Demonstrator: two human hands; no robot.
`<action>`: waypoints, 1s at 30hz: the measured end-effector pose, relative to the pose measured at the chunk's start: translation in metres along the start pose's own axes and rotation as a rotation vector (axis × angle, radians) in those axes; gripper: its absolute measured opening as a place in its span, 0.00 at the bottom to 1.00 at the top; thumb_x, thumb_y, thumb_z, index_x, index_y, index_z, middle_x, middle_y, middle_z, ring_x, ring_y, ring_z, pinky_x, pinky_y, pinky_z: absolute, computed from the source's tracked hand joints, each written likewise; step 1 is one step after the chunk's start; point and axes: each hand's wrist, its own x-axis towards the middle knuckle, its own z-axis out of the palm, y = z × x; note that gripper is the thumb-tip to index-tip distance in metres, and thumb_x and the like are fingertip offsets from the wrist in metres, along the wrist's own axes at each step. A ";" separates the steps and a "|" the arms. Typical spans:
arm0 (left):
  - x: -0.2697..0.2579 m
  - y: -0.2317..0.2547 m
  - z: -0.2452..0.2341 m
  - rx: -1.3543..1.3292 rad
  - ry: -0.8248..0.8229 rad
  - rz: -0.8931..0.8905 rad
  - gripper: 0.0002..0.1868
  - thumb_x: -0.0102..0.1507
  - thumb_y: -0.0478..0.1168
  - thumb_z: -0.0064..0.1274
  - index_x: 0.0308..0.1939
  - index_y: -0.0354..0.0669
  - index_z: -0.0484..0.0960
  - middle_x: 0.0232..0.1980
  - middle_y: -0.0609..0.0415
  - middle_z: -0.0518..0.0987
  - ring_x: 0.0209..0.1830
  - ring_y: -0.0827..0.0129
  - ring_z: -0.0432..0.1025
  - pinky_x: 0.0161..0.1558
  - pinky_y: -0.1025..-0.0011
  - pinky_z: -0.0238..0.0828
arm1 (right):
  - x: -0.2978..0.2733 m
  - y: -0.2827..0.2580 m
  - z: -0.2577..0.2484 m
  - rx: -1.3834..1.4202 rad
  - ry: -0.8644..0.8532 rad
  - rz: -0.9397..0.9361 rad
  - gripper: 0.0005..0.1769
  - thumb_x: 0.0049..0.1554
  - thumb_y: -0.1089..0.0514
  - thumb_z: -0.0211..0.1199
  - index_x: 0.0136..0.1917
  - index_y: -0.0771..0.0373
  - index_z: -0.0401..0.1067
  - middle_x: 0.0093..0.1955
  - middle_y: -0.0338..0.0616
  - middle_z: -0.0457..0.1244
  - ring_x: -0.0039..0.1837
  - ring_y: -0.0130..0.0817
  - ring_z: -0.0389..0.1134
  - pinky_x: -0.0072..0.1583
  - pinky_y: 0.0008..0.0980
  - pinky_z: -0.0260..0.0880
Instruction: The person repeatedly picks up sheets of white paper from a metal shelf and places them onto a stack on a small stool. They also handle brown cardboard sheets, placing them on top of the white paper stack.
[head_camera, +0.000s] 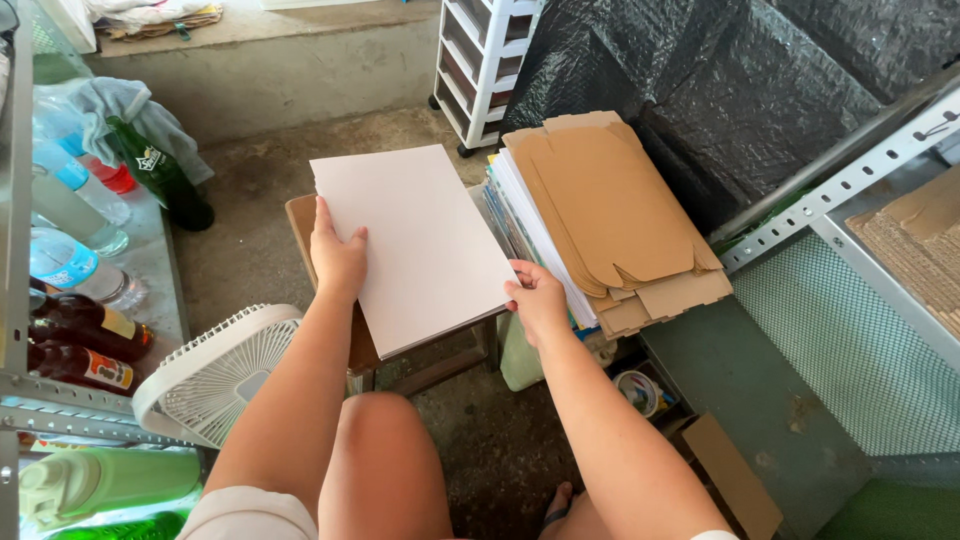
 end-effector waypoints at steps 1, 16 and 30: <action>-0.001 0.001 0.000 -0.001 -0.003 -0.001 0.44 0.67 0.39 0.61 0.83 0.59 0.52 0.69 0.43 0.72 0.70 0.53 0.70 0.66 0.59 0.74 | 0.000 -0.001 0.000 -0.002 0.002 0.000 0.25 0.56 0.71 0.66 0.66 0.64 0.73 0.47 0.46 0.66 0.44 0.25 0.64 0.40 0.25 0.80; -0.015 0.007 0.006 0.289 -0.047 0.131 0.47 0.70 0.38 0.54 0.84 0.40 0.39 0.78 0.36 0.62 0.82 0.52 0.50 0.82 0.62 0.41 | -0.012 -0.015 0.002 -0.109 0.015 0.023 0.22 0.56 0.69 0.66 0.65 0.64 0.74 0.45 0.52 0.66 0.42 0.31 0.67 0.40 0.33 0.82; -0.009 0.001 0.013 0.581 -0.067 0.142 0.47 0.68 0.52 0.51 0.82 0.31 0.48 0.85 0.41 0.51 0.86 0.57 0.42 0.84 0.65 0.30 | -0.004 0.003 0.004 -0.714 0.129 -0.037 0.19 0.55 0.52 0.70 0.61 0.43 0.80 0.47 0.30 0.63 0.54 0.31 0.69 0.56 0.34 0.72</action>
